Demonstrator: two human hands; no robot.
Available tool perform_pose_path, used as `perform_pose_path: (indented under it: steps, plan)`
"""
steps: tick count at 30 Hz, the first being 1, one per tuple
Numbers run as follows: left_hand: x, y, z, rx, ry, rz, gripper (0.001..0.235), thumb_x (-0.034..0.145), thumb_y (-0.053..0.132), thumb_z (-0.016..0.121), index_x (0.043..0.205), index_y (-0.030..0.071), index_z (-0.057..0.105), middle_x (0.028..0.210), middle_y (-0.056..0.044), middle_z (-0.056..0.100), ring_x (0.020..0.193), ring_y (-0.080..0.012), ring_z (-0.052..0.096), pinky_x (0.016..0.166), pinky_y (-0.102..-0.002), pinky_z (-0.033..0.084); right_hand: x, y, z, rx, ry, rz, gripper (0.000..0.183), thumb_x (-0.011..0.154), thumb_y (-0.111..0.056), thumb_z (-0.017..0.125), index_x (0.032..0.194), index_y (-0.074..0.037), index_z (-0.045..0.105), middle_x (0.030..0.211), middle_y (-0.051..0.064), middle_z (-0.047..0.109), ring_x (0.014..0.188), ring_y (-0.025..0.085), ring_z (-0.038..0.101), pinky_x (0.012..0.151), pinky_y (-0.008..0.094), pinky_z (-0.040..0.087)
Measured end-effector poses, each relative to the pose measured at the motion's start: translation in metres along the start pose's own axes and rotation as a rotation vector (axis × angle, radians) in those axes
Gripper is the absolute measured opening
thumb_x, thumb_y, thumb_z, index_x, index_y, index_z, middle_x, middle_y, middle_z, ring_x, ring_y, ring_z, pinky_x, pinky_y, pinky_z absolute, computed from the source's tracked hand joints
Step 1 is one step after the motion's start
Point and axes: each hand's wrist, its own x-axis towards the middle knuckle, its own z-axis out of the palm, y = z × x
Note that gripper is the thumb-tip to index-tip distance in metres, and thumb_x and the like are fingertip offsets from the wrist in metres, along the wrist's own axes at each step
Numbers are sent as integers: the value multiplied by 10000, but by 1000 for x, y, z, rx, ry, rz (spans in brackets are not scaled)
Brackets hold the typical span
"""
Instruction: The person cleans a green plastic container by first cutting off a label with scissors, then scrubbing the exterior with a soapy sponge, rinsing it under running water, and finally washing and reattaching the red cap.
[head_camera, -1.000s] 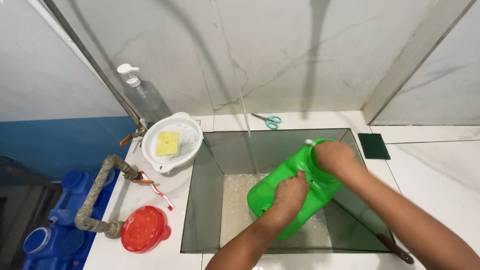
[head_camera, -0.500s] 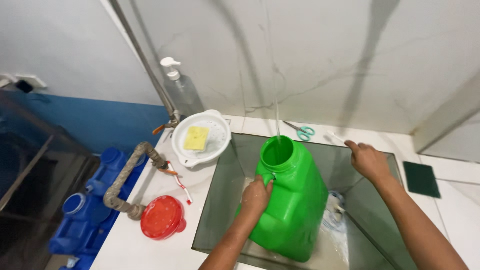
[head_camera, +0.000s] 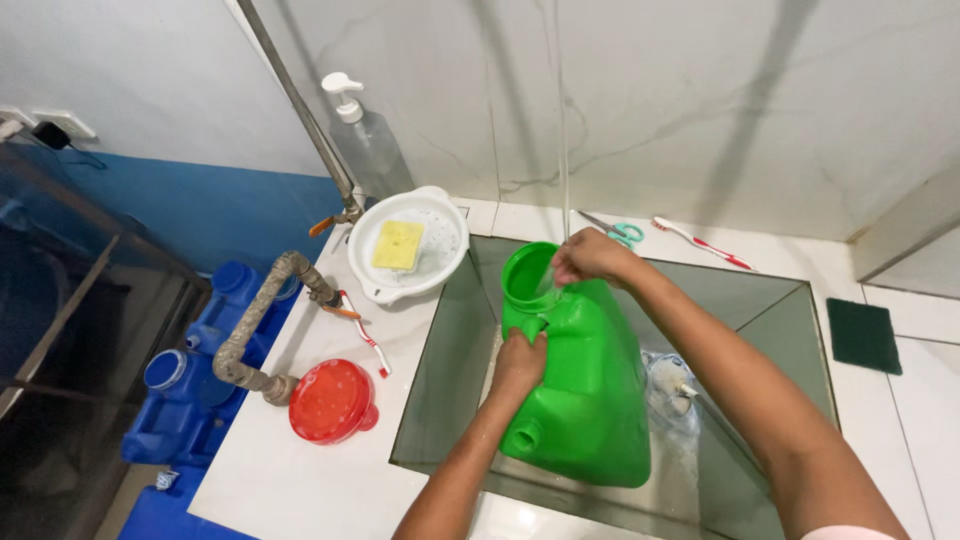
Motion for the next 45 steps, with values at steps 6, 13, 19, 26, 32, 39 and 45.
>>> perform_pose_path:
  steps: [6, 13, 19, 26, 32, 39, 45]
  plan:
    - [-23, -27, -14, 79, 111, 151, 491, 955, 385, 620, 1121, -74, 567, 911, -353, 686, 878, -529, 675, 789, -587, 541, -25, -37, 3, -556, 108, -55, 240, 916, -92, 623, 808, 82, 748, 769, 176, 760, 671, 222, 740, 692, 326, 594]
    - [14, -14, -53, 410, -123, 463, 551, 973, 533, 621, 1229, 48, 574, 963, -272, 713, 909, -477, 685, 793, -575, 542, -16, -62, 3, -97, 11, 80, 208, 924, -23, 558, 834, 80, 715, 770, 197, 728, 624, 274, 728, 636, 381, 639]
    - [43, 18, 9, 570, 559, 709, 519, 857, 431, 684, 1221, 67, 616, 1053, -141, 657, 1024, -332, 598, 956, -583, 427, -10, -70, 6, -161, -7, 15, 253, 939, 0, 517, 839, 115, 719, 782, 206, 734, 658, 271, 745, 652, 371, 642]
    - [4, 62, 32, 452, 443, 1134, 460, 948, 328, 673, 1316, 61, 597, 1172, -134, 640, 1174, -302, 588, 1128, -526, 440, -34, -91, 7, -29, 19, 119, 227, 957, -18, 490, 887, 78, 684, 876, 186, 714, 757, 275, 744, 721, 341, 644]
    - [12, 68, -4, 538, 59, 1149, 509, 897, 486, 661, 1311, 190, 646, 987, -143, 685, 975, -340, 658, 863, -495, 517, -28, -86, 1, -257, 50, 39, 270, 956, -35, 482, 825, 80, 689, 719, 170, 687, 641, 275, 708, 628, 377, 607]
    - [24, -1, -44, 422, -198, 501, 315, 766, 290, 709, 984, 65, 745, 950, -249, 732, 914, -434, 700, 836, -533, 554, -28, -77, 4, -504, 69, -29, 270, 893, -73, 536, 749, 47, 729, 652, 158, 703, 615, 280, 719, 598, 363, 579]
    - [-59, -5, -72, 292, -100, 362, 357, 753, 262, 731, 1056, 73, 728, 862, -265, 713, 834, -446, 696, 761, -539, 555, -26, -83, 3, -320, 27, 12, 222, 908, -33, 538, 835, 56, 728, 723, 163, 733, 648, 253, 740, 633, 362, 615]
